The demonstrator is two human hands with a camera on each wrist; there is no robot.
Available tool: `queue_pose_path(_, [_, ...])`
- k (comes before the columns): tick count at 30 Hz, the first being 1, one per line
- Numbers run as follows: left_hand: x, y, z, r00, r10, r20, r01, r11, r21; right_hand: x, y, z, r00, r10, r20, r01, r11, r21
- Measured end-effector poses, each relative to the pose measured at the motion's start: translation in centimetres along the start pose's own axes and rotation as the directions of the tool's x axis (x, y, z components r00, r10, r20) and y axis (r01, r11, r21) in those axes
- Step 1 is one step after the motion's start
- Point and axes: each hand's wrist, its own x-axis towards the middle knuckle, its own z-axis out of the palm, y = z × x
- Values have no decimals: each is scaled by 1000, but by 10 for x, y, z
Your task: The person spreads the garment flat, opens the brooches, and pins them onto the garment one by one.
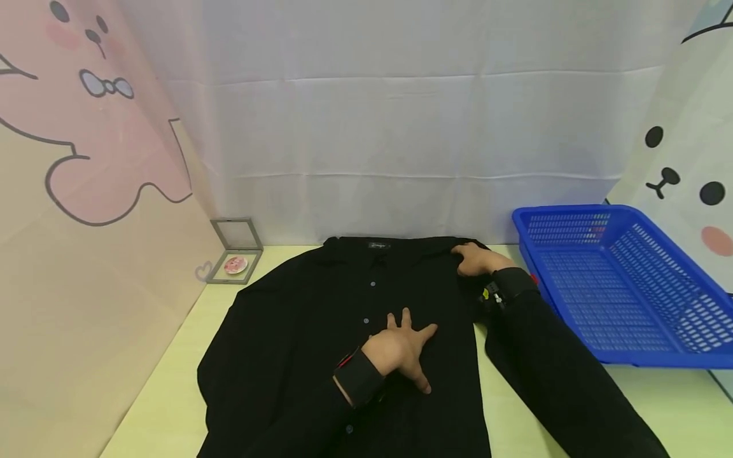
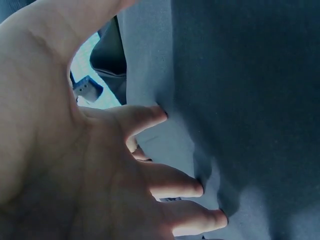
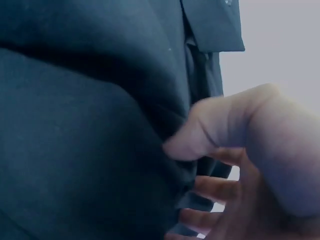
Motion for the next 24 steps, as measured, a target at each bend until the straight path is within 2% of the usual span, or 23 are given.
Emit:
queue_pose_path(4, [2,0,0,1000,-3,-7,3,1000,-3,-10,-4,-4,998,46,-50,-46,999,6])
queue_pose_path(8, [2,-6,-2,1000,4,-12,-4,1000,-3,-16,-10,-2,978,194,-80,-197,980,-27])
queue_pose_path(11, [2,-16,-5,1000,7,-12,-7,1000,0,-19,-16,5,959,275,-63,-278,960,-40])
queue_pose_path(15, [2,-32,-9,1000,3,-8,-3,1000,2,-23,-21,11,949,313,-45,-315,948,-51])
queue_pose_path(18, [0,-39,-11,1000,15,-2,-15,1000,7,-26,-19,12,943,327,-62,-330,943,-48])
queue_pose_path(21, [-3,-38,-10,999,32,2,-32,999,23,-32,-16,13,935,344,-80,-347,937,-31])
queue_pose_path(24, [-9,-29,-4,999,46,13,-47,998,51,-38,-13,13,925,365,-104,-368,930,-9])
